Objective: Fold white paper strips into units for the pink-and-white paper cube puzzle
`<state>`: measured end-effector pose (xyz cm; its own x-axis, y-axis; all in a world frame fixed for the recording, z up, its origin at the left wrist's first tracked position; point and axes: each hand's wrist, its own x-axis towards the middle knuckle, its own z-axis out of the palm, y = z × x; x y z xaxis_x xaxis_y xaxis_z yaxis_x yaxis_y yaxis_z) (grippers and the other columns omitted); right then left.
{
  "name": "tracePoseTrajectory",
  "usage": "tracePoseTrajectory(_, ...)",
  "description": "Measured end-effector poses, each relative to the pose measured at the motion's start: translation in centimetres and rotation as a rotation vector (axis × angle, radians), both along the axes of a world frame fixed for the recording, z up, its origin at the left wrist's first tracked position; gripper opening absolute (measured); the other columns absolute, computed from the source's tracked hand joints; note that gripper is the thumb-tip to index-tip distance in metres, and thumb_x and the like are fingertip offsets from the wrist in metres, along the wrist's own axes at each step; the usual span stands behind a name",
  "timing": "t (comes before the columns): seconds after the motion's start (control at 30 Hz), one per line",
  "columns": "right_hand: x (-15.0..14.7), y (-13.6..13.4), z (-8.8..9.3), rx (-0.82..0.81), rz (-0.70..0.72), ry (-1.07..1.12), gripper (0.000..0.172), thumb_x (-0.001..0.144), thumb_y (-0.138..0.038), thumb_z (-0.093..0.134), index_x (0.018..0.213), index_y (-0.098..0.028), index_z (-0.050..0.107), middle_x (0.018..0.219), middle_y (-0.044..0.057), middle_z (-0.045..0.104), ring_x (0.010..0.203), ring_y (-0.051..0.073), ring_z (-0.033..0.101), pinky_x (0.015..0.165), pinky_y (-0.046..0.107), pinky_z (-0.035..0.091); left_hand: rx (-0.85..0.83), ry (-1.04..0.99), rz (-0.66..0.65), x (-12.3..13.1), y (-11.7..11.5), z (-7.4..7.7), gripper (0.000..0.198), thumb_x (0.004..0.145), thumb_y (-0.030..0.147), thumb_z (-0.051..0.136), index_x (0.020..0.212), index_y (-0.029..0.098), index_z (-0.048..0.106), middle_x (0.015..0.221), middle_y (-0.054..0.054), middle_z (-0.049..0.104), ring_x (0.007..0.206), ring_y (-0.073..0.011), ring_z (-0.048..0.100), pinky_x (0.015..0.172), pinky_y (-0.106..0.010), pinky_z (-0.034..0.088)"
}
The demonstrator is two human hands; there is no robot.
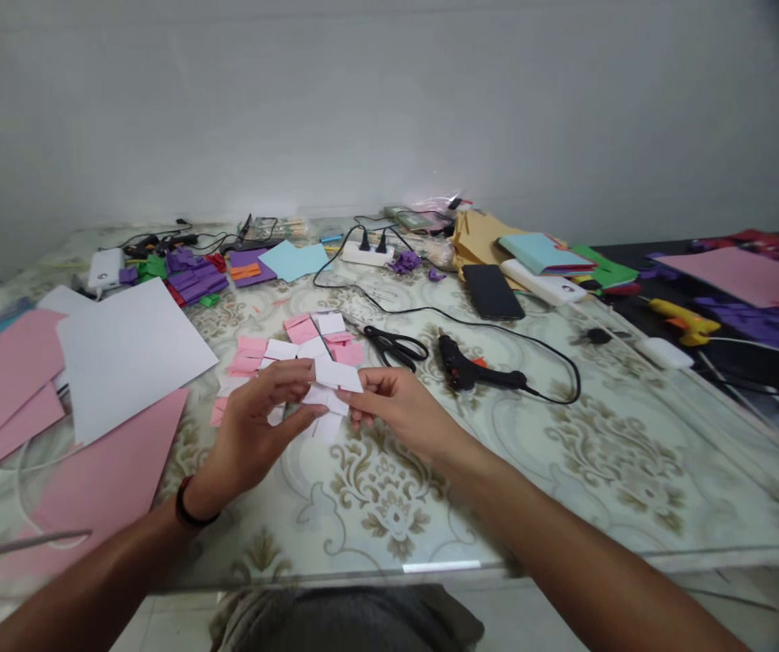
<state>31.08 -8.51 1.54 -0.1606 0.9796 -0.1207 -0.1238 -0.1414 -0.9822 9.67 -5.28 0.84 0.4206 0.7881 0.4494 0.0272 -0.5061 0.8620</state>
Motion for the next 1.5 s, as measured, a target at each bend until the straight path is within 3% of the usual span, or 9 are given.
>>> tracePoseTrajectory(0.17, -0.1, 0.1, 0.0, -0.022, -0.005, 0.055, 0.047, 0.070, -0.057, 0.088, 0.061, -0.017, 0.064, 0.056, -0.002, 0.062, 0.052, 0.009, 0.054, 0.057, 0.024, 0.044, -0.003, -0.032, -0.015, 0.1, 0.0, 0.2, 0.033, 0.083, 0.016, 0.085, 0.112, 0.026, 0.073, 0.101, 0.000, 0.076, 0.090, -0.0116, 0.073, 0.087, -0.020, 0.062)
tracePoseTrajectory(0.33, 0.0, 0.1, 0.2, -0.006, -0.023, 0.091, 0.045, 0.069, -0.056, 0.089, 0.063, -0.018, 0.067, 0.057, -0.002, 0.063, 0.052, 0.009, 0.051, 0.055, 0.024, 0.043, 0.052, 0.042, 0.029, 0.0, 0.0, 0.6, 0.022, 0.086, 0.018, 0.082, 0.105, 0.022, 0.074, 0.099, -0.003, 0.079, 0.086, -0.0141, 0.075, 0.082, -0.024, 0.065)
tracePoseTrajectory(0.43, -0.1, 0.1, 0.3, -0.010, -0.029, 0.072, 0.043, 0.068, -0.054, 0.090, 0.062, -0.017, 0.068, 0.057, -0.002, 0.063, 0.052, 0.009, 0.051, 0.053, 0.024, 0.043, 0.107, 0.088, 0.050, -0.1, 0.0, 0.6, 0.016, 0.087, 0.019, 0.082, 0.101, 0.020, 0.075, 0.105, -0.008, 0.079, 0.098, -0.0190, 0.076, 0.085, -0.027, 0.065)
tracePoseTrajectory(0.5, -0.2, 0.1, 0.2, -0.033, -0.039, 0.081, 0.046, 0.066, -0.056, 0.090, 0.061, -0.018, 0.066, 0.057, -0.002, 0.062, 0.051, 0.009, 0.051, 0.054, 0.024, 0.044, 0.105, 0.068, 0.036, -0.2, 0.0, 0.5, 0.021, 0.086, 0.020, 0.083, 0.105, 0.020, 0.074, 0.116, -0.010, 0.078, 0.106, -0.0213, 0.075, 0.087, -0.028, 0.065)
tracePoseTrajectory(0.6, -0.2, 0.1, 0.2, -0.049, -0.050, 0.112, 0.049, 0.065, -0.058, 0.090, 0.059, -0.018, 0.064, 0.055, -0.003, 0.060, 0.051, 0.008, 0.052, 0.054, 0.023, 0.045, 0.091, 0.021, -0.009, -0.3, -0.1, 0.5, 0.035, 0.087, 0.018, 0.082, 0.118, 0.023, 0.069, 0.126, -0.011, 0.075, 0.096, -0.0171, 0.076, 0.084, -0.028, 0.066)
tracePoseTrajectory(0.77, 0.0, 0.2, 0.1, -0.050, -0.030, 0.106, 0.045, 0.064, -0.053, 0.092, 0.061, -0.017, 0.067, 0.055, -0.003, 0.062, 0.049, 0.007, 0.051, 0.052, 0.022, 0.042, 0.184, 0.174, 0.035, -0.5, 0.1, 0.9, 0.028, 0.090, 0.019, 0.079, 0.117, 0.022, 0.073, 0.102, -0.006, 0.080, 0.084, -0.0143, 0.076, 0.079, -0.023, 0.063)
tracePoseTrajectory(1.07, -0.1, 0.5, 0.2, 0.011, -0.075, 0.108, 0.047, 0.062, -0.054, 0.093, 0.057, -0.016, 0.065, 0.055, -0.003, 0.061, 0.049, 0.007, 0.048, 0.052, 0.023, 0.040, 0.060, 0.182, 0.030, -0.4, 1.1, 0.6, 0.030, 0.088, 0.030, 0.080, 0.115, 0.019, 0.073, 0.096, -0.008, 0.081, 0.081, -0.0186, 0.079, 0.071, -0.025, 0.065)
tracePoseTrajectory(1.23, 0.0, 0.7, 0.2, 0.149, -0.123, -0.035, 0.046, 0.070, -0.057, 0.088, 0.058, -0.017, 0.067, 0.055, -0.002, 0.062, 0.052, 0.010, 0.049, 0.055, 0.025, 0.039, 0.052, 0.143, 0.075, -0.3, 1.0, 0.7, 0.029, 0.087, 0.039, 0.081, 0.109, 0.020, 0.075, 0.102, -0.009, 0.083, 0.086, -0.0214, 0.082, 0.075, -0.029, 0.069)
tracePoseTrajectory(1.5, -0.3, 0.6, -0.1, 0.278, -0.226, -0.233, 0.044, 0.078, -0.059, 0.079, 0.065, -0.018, 0.070, 0.058, -0.001, 0.061, 0.054, 0.013, 0.051, 0.056, 0.026, 0.040, 0.026, 0.112, 0.139, -0.1, 1.3, 0.7, 0.032, 0.082, 0.045, 0.085, 0.096, 0.018, 0.075, 0.092, -0.008, 0.083, 0.084, -0.0230, 0.082, 0.075, -0.031, 0.069)
